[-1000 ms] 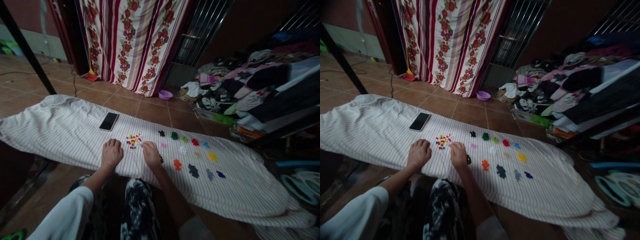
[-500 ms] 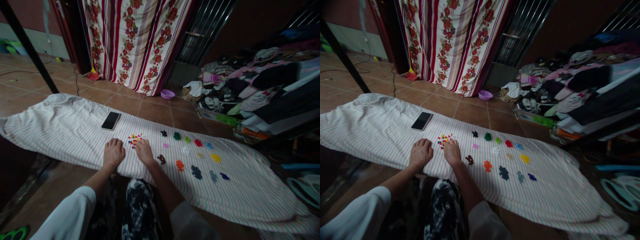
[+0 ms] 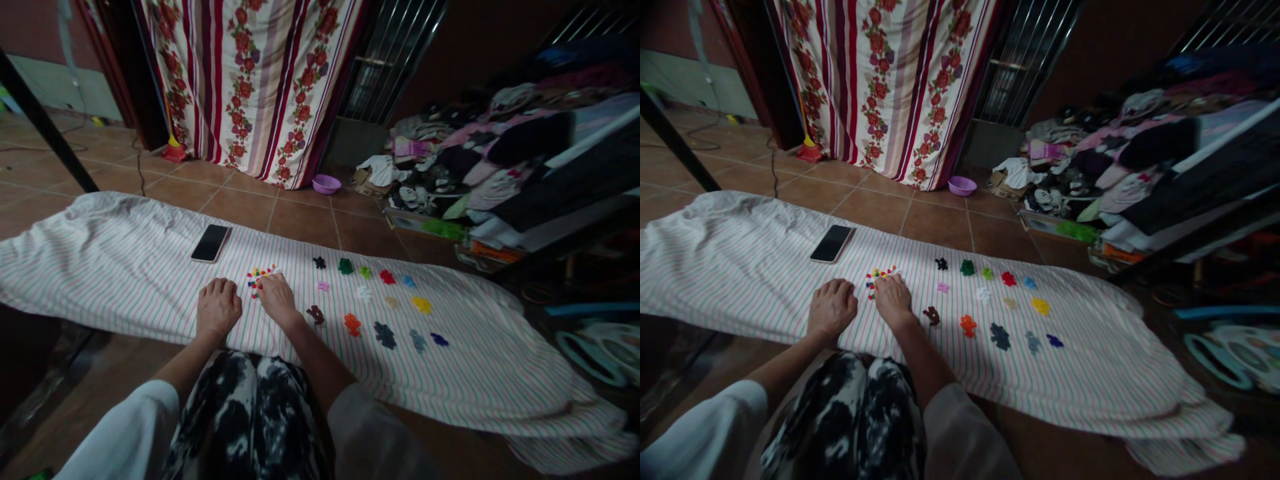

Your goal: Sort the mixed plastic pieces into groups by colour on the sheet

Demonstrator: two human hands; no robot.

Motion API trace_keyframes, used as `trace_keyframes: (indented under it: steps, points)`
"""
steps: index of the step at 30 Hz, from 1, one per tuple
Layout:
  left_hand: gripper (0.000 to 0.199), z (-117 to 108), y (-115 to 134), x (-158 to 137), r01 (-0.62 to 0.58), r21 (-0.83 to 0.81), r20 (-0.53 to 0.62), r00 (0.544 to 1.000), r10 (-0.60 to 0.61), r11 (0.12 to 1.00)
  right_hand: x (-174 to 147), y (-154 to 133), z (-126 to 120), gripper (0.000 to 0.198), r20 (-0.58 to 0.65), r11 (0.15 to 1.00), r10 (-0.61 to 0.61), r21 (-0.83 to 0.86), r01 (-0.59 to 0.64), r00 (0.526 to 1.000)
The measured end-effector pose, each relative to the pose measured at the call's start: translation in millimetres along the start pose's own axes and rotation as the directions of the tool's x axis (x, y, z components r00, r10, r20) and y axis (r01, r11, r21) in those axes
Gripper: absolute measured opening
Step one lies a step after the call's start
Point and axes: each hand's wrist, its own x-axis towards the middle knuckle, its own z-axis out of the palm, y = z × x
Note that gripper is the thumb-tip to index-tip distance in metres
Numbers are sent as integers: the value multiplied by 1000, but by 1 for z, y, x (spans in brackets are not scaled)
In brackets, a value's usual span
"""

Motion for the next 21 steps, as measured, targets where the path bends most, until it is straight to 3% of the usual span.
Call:
trace_keyframes:
  steps: [10,21]
  points:
    - [24,-4,1,-1,-3,25,20,1000,3,1000,0,0,0,25,-98,991,-36,126,48,995]
    - [33,-18,8,-1,25,34,96,995,-28,999,-30,18,-37,23,-200,981,17,192,23,980]
